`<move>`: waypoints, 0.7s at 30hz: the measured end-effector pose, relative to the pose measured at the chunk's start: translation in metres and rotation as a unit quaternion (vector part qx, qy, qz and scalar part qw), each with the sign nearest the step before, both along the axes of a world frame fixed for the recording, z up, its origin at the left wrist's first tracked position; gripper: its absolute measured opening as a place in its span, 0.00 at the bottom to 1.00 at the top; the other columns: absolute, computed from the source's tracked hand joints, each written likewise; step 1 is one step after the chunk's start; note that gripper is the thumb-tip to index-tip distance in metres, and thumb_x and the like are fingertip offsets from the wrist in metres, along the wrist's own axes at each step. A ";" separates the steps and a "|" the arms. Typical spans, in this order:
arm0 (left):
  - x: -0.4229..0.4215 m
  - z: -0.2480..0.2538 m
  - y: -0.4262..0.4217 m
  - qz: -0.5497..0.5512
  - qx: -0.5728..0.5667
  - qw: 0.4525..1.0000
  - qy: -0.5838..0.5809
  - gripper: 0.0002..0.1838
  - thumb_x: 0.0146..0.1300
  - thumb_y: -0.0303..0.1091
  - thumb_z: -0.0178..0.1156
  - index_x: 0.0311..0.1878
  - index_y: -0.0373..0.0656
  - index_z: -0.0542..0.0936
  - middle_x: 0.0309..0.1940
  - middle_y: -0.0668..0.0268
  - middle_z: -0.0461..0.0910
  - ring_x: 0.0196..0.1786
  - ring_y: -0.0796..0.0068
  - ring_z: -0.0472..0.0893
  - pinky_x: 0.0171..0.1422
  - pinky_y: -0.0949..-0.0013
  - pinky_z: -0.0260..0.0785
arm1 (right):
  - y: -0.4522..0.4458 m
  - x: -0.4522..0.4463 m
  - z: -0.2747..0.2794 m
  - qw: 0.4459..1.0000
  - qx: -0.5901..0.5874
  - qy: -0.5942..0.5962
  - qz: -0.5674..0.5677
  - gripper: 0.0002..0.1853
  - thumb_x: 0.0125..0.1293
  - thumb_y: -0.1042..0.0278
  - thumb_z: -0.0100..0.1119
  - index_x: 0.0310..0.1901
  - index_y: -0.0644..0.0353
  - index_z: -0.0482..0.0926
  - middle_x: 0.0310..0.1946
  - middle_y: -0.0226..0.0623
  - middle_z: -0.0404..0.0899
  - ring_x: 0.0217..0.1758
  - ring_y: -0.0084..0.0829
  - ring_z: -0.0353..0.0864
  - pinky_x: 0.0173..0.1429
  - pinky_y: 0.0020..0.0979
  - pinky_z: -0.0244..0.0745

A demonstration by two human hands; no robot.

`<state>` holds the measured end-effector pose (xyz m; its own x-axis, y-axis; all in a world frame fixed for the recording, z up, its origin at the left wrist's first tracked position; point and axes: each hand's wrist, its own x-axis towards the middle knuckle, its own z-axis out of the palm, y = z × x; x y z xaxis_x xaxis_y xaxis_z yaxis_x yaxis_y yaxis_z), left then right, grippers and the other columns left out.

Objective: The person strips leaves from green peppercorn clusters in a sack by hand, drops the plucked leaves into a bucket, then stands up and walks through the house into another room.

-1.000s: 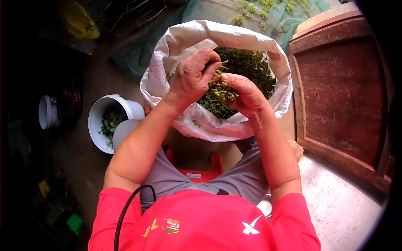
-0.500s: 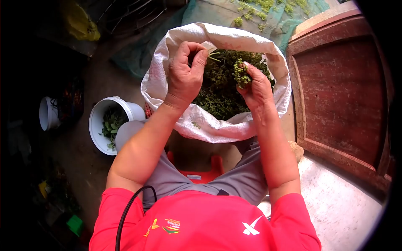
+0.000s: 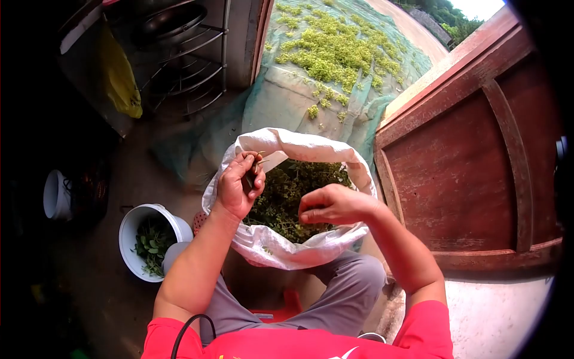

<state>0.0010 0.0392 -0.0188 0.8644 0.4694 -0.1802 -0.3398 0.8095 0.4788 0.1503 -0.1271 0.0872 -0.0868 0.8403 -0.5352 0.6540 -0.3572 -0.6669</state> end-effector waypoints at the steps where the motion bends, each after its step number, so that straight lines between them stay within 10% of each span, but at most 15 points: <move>1: 0.000 -0.001 -0.001 -0.010 -0.005 1.000 0.008 0.08 0.70 0.34 0.48 0.41 0.41 0.72 0.25 0.68 0.69 0.22 0.78 0.71 0.16 0.79 0.57 | 0.007 0.033 0.009 0.987 0.080 0.088 -0.103 0.17 0.68 0.53 0.57 0.46 0.60 0.81 0.35 0.33 0.83 0.40 0.27 0.80 0.45 0.28 0.75; 4: -0.002 -0.003 0.000 -0.032 -0.020 0.999 -0.006 0.09 0.70 0.35 0.46 0.39 0.41 0.71 0.25 0.67 0.68 0.23 0.75 0.71 0.16 0.79 0.58 | 0.045 0.144 0.105 0.824 0.340 -0.007 -0.453 0.32 0.70 0.50 0.52 0.70 0.53 0.56 0.64 0.48 0.66 0.55 0.40 0.76 0.54 0.41 0.78; 7: -0.002 -0.001 0.004 -0.064 -0.052 0.995 -0.059 0.10 0.69 0.36 0.45 0.35 0.41 0.70 0.25 0.66 0.68 0.24 0.72 0.72 0.16 0.79 0.60 | 0.044 0.193 0.160 0.715 0.373 -0.143 -0.574 0.36 0.66 0.57 0.57 0.71 0.57 0.53 0.64 0.49 0.65 0.57 0.39 0.75 0.54 0.38 0.77; 11: -0.001 0.003 0.002 -0.094 -0.064 0.987 -0.113 0.11 0.67 0.36 0.45 0.30 0.42 0.67 0.25 0.64 0.68 0.26 0.68 0.75 0.17 0.77 0.65 | 0.055 0.144 0.117 0.814 0.367 -0.128 -0.432 0.26 0.68 0.60 0.55 0.64 0.60 0.65 0.55 0.45 0.74 0.54 0.34 0.79 0.53 0.33 0.78; 15: 0.001 -0.005 0.004 -0.094 -0.093 0.989 -0.068 0.11 0.67 0.35 0.49 0.29 0.42 0.70 0.28 0.61 0.73 0.31 0.65 0.79 0.19 0.76 0.69 | 0.043 0.051 0.039 0.966 0.114 -0.006 -0.232 0.17 0.68 0.55 0.56 0.50 0.56 0.81 0.42 0.32 0.84 0.46 0.25 0.82 0.49 0.29 0.78; 21: -0.004 -0.006 0.008 -0.075 -0.029 0.996 0.025 0.05 0.61 0.24 0.52 0.40 0.41 0.73 0.32 0.59 0.80 0.33 0.65 0.84 0.26 0.72 0.76 | 0.005 0.023 -0.065 0.962 0.091 -0.225 -0.125 0.17 0.58 0.61 0.63 0.48 0.56 0.80 0.47 0.47 0.80 0.50 0.42 0.80 0.56 0.38 0.73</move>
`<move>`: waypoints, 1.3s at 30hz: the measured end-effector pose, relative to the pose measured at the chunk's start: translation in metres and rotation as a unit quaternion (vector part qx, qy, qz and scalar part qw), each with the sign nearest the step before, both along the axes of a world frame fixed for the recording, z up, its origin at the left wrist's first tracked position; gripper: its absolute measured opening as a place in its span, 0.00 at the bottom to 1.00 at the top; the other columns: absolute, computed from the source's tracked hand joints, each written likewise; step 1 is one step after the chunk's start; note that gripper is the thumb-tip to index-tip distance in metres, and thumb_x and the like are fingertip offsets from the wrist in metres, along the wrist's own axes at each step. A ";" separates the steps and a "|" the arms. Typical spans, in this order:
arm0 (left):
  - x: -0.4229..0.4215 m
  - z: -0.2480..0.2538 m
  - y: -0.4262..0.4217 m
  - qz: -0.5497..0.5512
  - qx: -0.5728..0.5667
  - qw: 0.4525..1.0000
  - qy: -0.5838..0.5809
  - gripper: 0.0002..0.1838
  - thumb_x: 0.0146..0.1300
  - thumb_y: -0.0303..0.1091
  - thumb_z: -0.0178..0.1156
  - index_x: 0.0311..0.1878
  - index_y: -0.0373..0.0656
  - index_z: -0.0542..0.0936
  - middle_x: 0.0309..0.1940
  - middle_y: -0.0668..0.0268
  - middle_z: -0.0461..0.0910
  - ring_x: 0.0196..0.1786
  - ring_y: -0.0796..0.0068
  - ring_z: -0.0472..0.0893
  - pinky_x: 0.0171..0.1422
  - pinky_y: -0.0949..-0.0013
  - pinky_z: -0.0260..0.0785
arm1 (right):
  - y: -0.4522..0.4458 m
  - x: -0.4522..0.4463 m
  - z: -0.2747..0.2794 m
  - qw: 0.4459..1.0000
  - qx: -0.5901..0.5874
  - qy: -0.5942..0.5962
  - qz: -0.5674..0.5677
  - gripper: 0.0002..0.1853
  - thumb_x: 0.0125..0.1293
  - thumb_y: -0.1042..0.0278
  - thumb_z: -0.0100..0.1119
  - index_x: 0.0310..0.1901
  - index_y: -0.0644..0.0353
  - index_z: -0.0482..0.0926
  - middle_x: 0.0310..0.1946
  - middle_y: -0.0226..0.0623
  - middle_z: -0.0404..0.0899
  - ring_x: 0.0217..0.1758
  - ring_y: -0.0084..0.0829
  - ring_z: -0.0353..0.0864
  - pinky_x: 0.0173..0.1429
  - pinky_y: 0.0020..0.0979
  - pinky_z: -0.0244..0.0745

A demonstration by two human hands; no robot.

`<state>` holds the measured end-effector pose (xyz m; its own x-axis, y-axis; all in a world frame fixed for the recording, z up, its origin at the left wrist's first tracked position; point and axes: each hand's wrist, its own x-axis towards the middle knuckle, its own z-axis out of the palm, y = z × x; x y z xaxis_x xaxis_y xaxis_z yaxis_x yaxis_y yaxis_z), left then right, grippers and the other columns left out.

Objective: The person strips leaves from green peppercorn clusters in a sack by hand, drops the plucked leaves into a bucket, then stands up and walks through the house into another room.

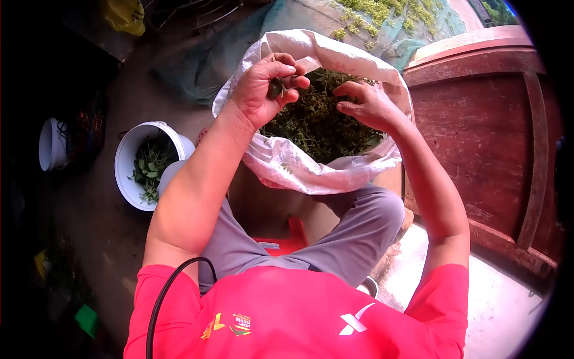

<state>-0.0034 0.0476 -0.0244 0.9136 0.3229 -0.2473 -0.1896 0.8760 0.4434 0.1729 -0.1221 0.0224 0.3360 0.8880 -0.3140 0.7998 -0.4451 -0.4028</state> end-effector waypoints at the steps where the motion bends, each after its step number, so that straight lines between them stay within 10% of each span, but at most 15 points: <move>1: 0.000 -0.001 0.000 0.000 -0.001 1.000 0.002 0.05 0.61 0.24 0.52 0.40 0.41 0.73 0.32 0.59 0.80 0.33 0.65 0.84 0.26 0.72 0.76 | -0.004 0.006 -0.013 1.000 -0.002 -0.011 -0.027 0.20 0.57 0.61 0.64 0.51 0.55 0.79 0.50 0.48 0.79 0.53 0.44 0.79 0.58 0.38 0.71; 6: 0.004 0.000 -0.004 0.034 0.041 0.995 0.078 0.08 0.57 0.22 0.50 0.40 0.39 0.74 0.34 0.58 0.78 0.29 0.73 0.78 0.24 0.79 0.69 | -0.007 -0.007 -0.056 0.994 0.100 -0.050 -0.009 0.39 0.50 0.60 0.69 0.66 0.46 0.64 0.63 0.48 0.67 0.65 0.47 0.67 0.67 0.40 0.64; 10: 0.008 -0.003 -0.007 0.032 0.067 0.994 0.079 0.08 0.56 0.23 0.50 0.40 0.39 0.74 0.34 0.59 0.78 0.27 0.75 0.76 0.21 0.80 0.65 | 0.011 -0.042 -0.065 0.988 0.104 -0.110 0.015 0.36 0.48 0.59 0.70 0.62 0.38 0.69 0.63 0.43 0.66 0.65 0.45 0.67 0.63 0.42 0.70; 17: 0.010 -0.002 -0.008 -0.002 0.105 0.988 0.115 0.07 0.58 0.23 0.50 0.39 0.39 0.73 0.31 0.61 0.77 0.23 0.79 0.74 0.17 0.81 0.62 | 0.000 -0.015 -0.081 0.981 0.089 0.073 -0.153 0.15 0.52 0.65 0.65 0.41 0.60 0.78 0.29 0.36 0.78 0.31 0.28 0.78 0.38 0.29 0.74; 21: 0.010 -0.002 -0.012 -0.012 0.133 0.983 0.126 0.06 0.58 0.23 0.51 0.39 0.39 0.73 0.31 0.61 0.78 0.22 0.80 0.73 0.16 0.81 0.61 | -0.023 -0.013 -0.047 0.840 0.162 0.399 -0.331 0.08 0.58 0.65 0.64 0.37 0.55 0.77 0.27 0.23 0.76 0.28 0.17 0.73 0.32 0.24 0.74; 28: 0.011 0.005 -0.024 -0.046 0.224 0.960 0.164 0.05 0.63 0.28 0.52 0.41 0.40 0.74 0.28 0.67 0.77 0.20 0.85 0.72 0.16 0.83 0.59 | -0.032 -0.041 -0.031 0.644 0.278 0.580 -0.415 0.05 0.61 0.69 0.60 0.38 0.51 0.75 0.34 0.24 0.76 0.38 0.20 0.75 0.37 0.31 0.77; 39: 0.013 0.020 -0.029 -0.005 0.352 0.928 0.119 0.11 0.71 0.35 0.50 0.50 0.43 0.77 0.20 0.75 0.71 0.15 0.90 0.65 0.14 0.85 0.52 | -0.023 -0.040 -0.028 0.754 0.299 0.526 -0.256 0.08 0.56 0.73 0.60 0.38 0.58 0.74 0.37 0.24 0.74 0.33 0.16 0.74 0.36 0.21 0.74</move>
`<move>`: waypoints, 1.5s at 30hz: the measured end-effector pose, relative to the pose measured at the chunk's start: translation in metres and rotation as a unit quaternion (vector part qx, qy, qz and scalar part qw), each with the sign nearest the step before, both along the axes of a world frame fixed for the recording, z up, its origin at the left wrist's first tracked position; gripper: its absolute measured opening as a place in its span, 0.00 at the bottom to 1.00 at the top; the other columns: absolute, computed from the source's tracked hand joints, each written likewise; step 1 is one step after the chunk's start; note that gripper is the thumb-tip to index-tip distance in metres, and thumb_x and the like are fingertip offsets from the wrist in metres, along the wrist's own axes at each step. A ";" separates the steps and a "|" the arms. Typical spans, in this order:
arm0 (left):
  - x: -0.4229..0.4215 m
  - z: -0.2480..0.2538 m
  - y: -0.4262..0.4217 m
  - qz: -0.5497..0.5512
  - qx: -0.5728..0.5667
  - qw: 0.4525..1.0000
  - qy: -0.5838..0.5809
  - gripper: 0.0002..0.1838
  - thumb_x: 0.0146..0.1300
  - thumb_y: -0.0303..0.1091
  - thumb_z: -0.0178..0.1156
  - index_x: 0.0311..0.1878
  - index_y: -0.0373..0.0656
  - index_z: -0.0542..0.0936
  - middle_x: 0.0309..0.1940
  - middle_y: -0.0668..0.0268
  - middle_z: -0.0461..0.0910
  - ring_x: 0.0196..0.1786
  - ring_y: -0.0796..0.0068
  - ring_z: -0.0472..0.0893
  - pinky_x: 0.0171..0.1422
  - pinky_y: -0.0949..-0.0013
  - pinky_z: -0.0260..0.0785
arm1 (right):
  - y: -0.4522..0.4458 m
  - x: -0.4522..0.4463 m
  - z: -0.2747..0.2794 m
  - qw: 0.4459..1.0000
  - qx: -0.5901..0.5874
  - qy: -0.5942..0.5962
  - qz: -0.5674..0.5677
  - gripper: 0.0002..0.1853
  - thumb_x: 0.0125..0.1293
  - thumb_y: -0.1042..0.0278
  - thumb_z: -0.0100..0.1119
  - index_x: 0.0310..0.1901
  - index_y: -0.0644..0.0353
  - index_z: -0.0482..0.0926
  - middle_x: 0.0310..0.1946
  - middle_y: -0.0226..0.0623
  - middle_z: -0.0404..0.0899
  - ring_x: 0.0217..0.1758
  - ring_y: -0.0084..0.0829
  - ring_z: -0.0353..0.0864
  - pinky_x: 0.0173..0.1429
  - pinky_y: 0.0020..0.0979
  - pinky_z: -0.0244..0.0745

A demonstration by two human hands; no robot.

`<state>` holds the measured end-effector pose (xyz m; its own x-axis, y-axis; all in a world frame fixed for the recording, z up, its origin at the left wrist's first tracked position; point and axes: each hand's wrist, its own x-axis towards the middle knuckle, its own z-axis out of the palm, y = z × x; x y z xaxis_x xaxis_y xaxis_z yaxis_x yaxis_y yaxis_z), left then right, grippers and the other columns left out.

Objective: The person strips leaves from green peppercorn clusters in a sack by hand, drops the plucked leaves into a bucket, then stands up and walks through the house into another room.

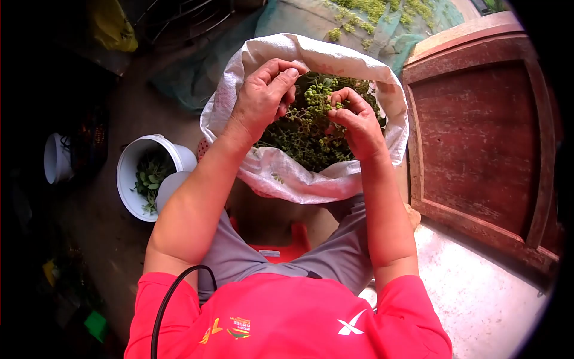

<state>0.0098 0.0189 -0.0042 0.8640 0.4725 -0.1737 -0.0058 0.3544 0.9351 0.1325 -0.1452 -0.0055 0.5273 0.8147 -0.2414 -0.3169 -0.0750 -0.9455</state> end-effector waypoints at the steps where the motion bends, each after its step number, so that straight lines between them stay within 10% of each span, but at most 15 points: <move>1: 0.000 0.001 0.002 0.003 -0.013 1.000 -0.003 0.11 0.71 0.35 0.50 0.50 0.43 0.77 0.20 0.75 0.71 0.15 0.91 0.65 0.14 0.85 0.51 | 0.001 -0.001 0.000 1.000 0.000 0.002 0.001 0.08 0.56 0.73 0.60 0.38 0.58 0.74 0.37 0.24 0.74 0.33 0.16 0.74 0.36 0.21 0.74; 17: -0.008 -0.002 0.007 -0.096 -0.044 0.993 0.057 0.05 0.63 0.34 0.61 0.41 0.46 0.79 0.19 0.80 0.69 0.15 0.93 0.62 0.16 0.85 0.48 | 0.005 -0.005 0.009 0.994 -0.025 -0.079 0.077 0.08 0.52 0.76 0.58 0.35 0.59 0.73 0.38 0.26 0.74 0.32 0.15 0.72 0.34 0.18 0.70; 26: -0.006 -0.006 0.007 -0.062 -0.053 0.997 -0.008 0.04 0.66 0.33 0.59 0.41 0.45 0.78 0.24 0.78 0.71 0.17 0.92 0.64 0.17 0.85 0.49 | 0.006 -0.004 0.008 0.984 -0.036 -0.137 0.105 0.24 0.54 0.74 0.57 0.57 0.58 0.75 0.41 0.25 0.73 0.35 0.12 0.70 0.37 0.17 0.69; 45: -0.002 -0.006 -0.008 -0.008 0.045 0.999 -0.015 0.02 0.66 0.28 0.58 0.40 0.42 0.78 0.28 0.76 0.76 0.23 0.93 0.66 0.25 0.85 0.56 | 0.011 -0.012 -0.002 0.994 -0.063 -0.079 0.053 0.08 0.62 0.65 0.63 0.40 0.58 0.78 0.27 0.20 0.74 0.29 0.11 0.69 0.31 0.17 0.65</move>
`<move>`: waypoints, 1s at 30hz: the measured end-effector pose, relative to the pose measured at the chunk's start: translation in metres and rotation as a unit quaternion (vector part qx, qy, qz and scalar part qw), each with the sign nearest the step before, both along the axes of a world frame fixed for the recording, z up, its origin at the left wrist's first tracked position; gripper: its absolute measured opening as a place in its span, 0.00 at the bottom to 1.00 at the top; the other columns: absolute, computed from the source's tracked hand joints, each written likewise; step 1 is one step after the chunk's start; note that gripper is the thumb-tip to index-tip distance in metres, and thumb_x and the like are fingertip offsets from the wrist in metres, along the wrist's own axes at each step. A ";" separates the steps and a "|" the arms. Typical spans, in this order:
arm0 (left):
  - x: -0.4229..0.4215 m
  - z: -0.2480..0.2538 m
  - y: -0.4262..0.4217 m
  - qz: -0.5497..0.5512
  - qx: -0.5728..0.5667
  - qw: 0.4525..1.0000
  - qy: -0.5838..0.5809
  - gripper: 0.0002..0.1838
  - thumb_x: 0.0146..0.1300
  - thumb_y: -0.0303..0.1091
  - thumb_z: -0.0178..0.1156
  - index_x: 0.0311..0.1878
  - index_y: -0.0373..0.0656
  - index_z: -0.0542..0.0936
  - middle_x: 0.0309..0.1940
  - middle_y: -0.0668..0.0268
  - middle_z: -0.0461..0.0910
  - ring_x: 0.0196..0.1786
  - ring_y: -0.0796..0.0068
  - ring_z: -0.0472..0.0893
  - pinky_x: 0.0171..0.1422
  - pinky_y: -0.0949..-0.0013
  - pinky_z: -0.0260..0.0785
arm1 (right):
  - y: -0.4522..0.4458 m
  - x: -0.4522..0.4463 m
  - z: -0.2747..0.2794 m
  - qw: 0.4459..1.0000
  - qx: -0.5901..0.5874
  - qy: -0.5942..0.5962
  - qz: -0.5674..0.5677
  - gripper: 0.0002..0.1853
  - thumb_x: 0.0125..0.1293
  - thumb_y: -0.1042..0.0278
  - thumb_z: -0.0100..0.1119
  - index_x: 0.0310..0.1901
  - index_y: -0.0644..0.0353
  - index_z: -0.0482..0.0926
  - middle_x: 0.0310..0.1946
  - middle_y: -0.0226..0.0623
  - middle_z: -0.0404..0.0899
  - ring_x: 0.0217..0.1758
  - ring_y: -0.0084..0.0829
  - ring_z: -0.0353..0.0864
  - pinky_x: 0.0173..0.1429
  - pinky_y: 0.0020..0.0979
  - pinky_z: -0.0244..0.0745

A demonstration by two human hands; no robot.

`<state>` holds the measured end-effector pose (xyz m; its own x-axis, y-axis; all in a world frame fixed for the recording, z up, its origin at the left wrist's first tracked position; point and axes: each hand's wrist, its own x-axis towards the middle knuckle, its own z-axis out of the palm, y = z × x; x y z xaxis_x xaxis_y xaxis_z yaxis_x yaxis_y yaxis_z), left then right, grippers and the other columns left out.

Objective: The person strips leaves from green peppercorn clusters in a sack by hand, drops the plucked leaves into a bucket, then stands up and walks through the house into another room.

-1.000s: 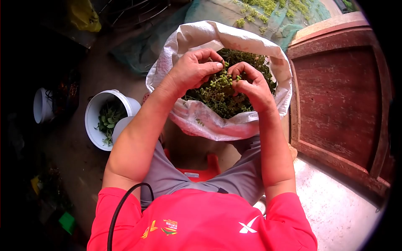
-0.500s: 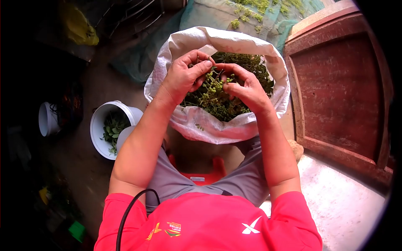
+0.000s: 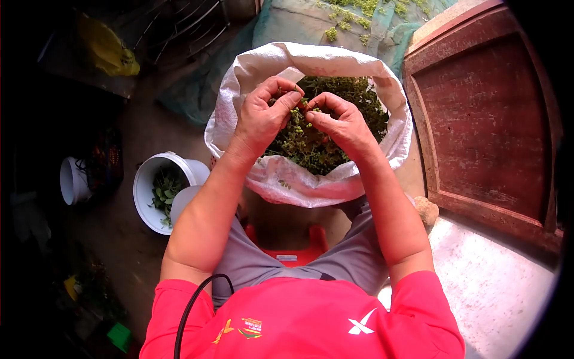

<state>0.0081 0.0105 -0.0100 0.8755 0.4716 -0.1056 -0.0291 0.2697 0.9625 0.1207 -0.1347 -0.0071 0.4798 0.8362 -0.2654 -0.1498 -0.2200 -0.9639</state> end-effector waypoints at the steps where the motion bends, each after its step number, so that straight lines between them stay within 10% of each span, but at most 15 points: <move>1: 0.000 -0.002 0.000 -0.003 -0.020 1.000 -0.010 0.02 0.66 0.28 0.57 0.40 0.42 0.77 0.29 0.75 0.78 0.22 0.93 0.65 0.24 0.85 0.56 | 0.000 0.000 0.000 1.000 0.001 0.000 -0.001 0.08 0.62 0.65 0.63 0.40 0.58 0.78 0.27 0.20 0.74 0.29 0.11 0.69 0.31 0.17 0.65; 9: 0.000 -0.006 0.001 -0.027 -0.053 0.998 -0.012 0.01 0.69 0.29 0.53 0.40 0.44 0.71 0.33 0.68 0.80 0.18 0.89 0.68 0.16 0.84 0.57 | -0.001 -0.002 -0.005 0.997 0.016 -0.074 0.001 0.13 0.60 0.66 0.65 0.44 0.64 0.80 0.35 0.28 0.78 0.41 0.18 0.75 0.49 0.24 0.71; 10: 0.001 -0.010 0.001 -0.020 -0.044 0.999 -0.022 0.01 0.69 0.28 0.52 0.41 0.45 0.71 0.33 0.68 0.80 0.19 0.89 0.69 0.16 0.84 0.58 | 0.000 -0.004 -0.002 0.995 0.008 -0.100 0.014 0.12 0.63 0.63 0.65 0.45 0.58 0.80 0.27 0.19 0.75 0.26 0.10 0.69 0.29 0.16 0.65; 14: 0.000 0.000 -0.001 -0.001 -0.072 0.997 -0.021 0.01 0.68 0.27 0.53 0.40 0.42 0.72 0.33 0.68 0.80 0.21 0.88 0.69 0.21 0.82 0.60 | 0.001 -0.009 0.003 0.996 0.006 0.093 -0.008 0.12 0.63 0.59 0.65 0.42 0.56 0.80 0.26 0.18 0.73 0.26 0.10 0.69 0.27 0.16 0.63; 21: -0.004 -0.008 -0.006 -0.009 0.090 0.996 0.000 0.02 0.66 0.28 0.55 0.39 0.41 0.76 0.30 0.69 0.79 0.27 0.85 0.74 0.31 0.79 0.67 | 0.000 -0.008 0.001 0.998 -0.019 0.054 0.017 0.09 0.62 0.62 0.65 0.39 0.57 0.80 0.27 0.20 0.74 0.27 0.11 0.69 0.30 0.17 0.64; 23: 0.000 -0.012 -0.003 0.041 0.259 0.963 -0.063 0.01 0.66 0.26 0.55 0.39 0.41 0.76 0.30 0.70 0.79 0.25 0.88 0.71 0.30 0.81 0.64 | 0.002 -0.004 -0.005 0.988 0.002 -0.151 0.018 0.09 0.62 0.64 0.64 0.39 0.60 0.79 0.28 0.23 0.75 0.30 0.14 0.72 0.35 0.20 0.70; 30: -0.005 -0.005 0.000 -0.007 0.114 0.993 0.014 0.04 0.65 0.29 0.55 0.40 0.40 0.76 0.31 0.68 0.80 0.32 0.82 0.75 0.39 0.76 0.69 | -0.001 -0.002 -0.008 0.989 -0.002 -0.126 0.081 0.09 0.59 0.65 0.64 0.38 0.61 0.80 0.33 0.29 0.77 0.38 0.20 0.76 0.43 0.25 0.73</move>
<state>0.0036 0.0106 -0.0153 0.8807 0.4731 -0.0220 0.0011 0.0443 0.9990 0.1192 -0.1360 -0.0154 0.3915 0.9066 -0.1575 0.1328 -0.2251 -0.9652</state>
